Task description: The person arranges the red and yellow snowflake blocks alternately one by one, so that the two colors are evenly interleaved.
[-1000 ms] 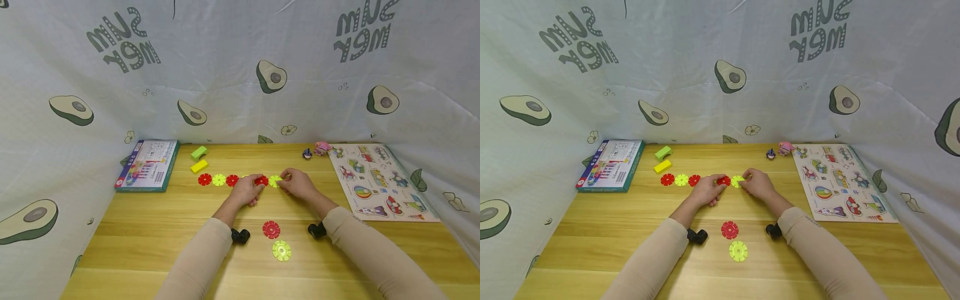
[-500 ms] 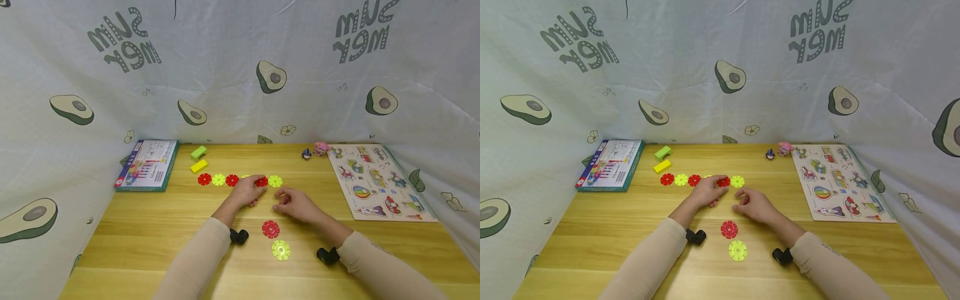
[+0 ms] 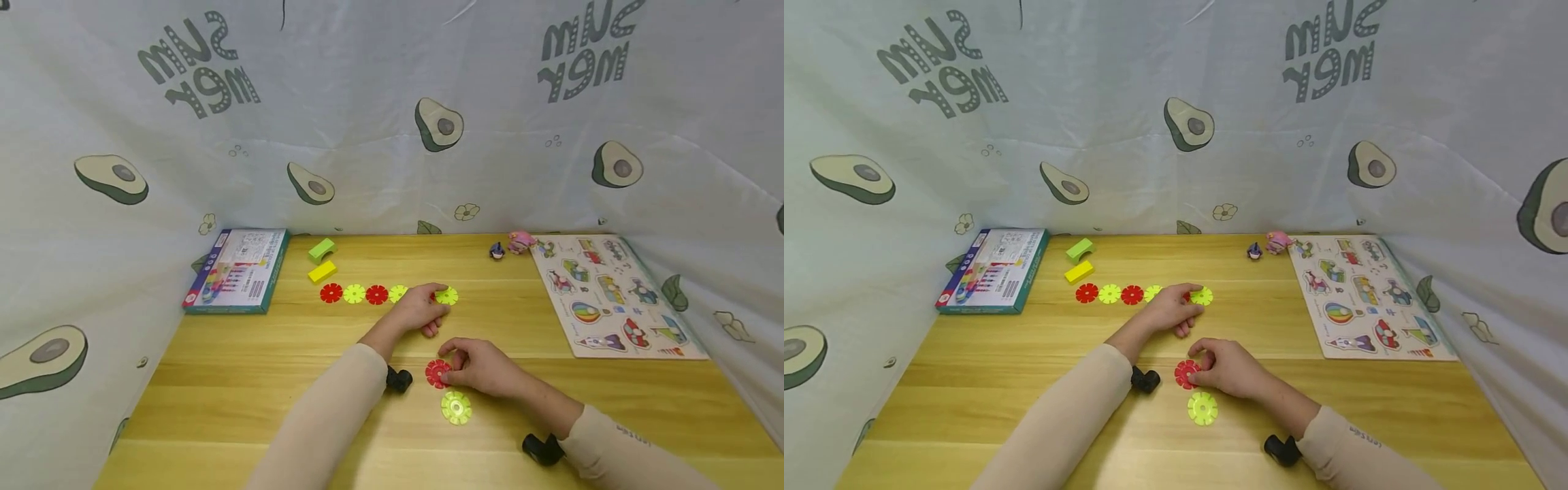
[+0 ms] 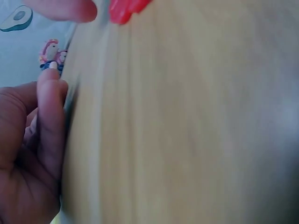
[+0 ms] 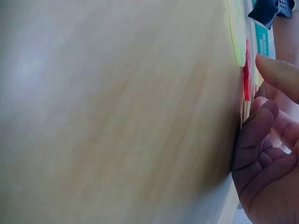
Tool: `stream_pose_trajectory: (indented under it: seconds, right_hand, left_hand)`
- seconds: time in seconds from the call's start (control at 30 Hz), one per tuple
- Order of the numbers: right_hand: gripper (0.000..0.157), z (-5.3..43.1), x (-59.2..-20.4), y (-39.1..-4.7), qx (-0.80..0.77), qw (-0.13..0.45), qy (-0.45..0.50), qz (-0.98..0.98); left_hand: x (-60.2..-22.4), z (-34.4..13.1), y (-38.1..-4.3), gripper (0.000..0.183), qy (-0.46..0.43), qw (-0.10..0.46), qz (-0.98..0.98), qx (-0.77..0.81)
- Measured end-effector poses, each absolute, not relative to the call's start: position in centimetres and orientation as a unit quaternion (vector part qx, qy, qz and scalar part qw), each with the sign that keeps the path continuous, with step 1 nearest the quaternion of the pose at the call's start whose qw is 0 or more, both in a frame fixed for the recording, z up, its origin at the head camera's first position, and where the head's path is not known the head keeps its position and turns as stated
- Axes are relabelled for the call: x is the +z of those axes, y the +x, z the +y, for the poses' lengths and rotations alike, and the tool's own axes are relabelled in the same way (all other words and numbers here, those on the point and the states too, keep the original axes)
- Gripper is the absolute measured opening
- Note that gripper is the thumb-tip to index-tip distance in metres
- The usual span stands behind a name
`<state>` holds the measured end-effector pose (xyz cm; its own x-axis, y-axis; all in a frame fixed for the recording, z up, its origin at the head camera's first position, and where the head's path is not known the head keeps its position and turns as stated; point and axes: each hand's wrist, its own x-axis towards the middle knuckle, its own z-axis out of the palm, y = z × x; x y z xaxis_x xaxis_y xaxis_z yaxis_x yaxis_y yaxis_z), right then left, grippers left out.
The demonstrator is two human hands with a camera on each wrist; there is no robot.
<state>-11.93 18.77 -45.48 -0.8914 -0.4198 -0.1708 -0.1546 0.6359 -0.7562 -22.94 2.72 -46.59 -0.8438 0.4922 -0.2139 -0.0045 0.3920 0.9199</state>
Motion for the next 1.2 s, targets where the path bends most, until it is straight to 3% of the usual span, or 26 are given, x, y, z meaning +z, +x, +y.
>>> stream_pose_trajectory:
  seconds: [0.3,0.67,1.2]
  right_hand:
    - [0.038,18.4,-45.4,-11.9,-0.361,0.182,-0.169,0.899]
    - [0.037,18.0,-45.0,-12.0,-0.330,0.180,-0.153,0.914]
    - [0.028,19.5,-45.0,-12.7,-0.480,0.179,-0.096,0.853]
  left_hand:
    - [-47.5,3.5,-22.9,0.049,0.126,0.193,0.830,0.508]
    - [-47.2,3.9,-22.9,0.046,0.108,0.192,0.847,0.484]
    - [-47.2,3.9,-22.9,0.045,0.104,0.188,0.850,0.481]
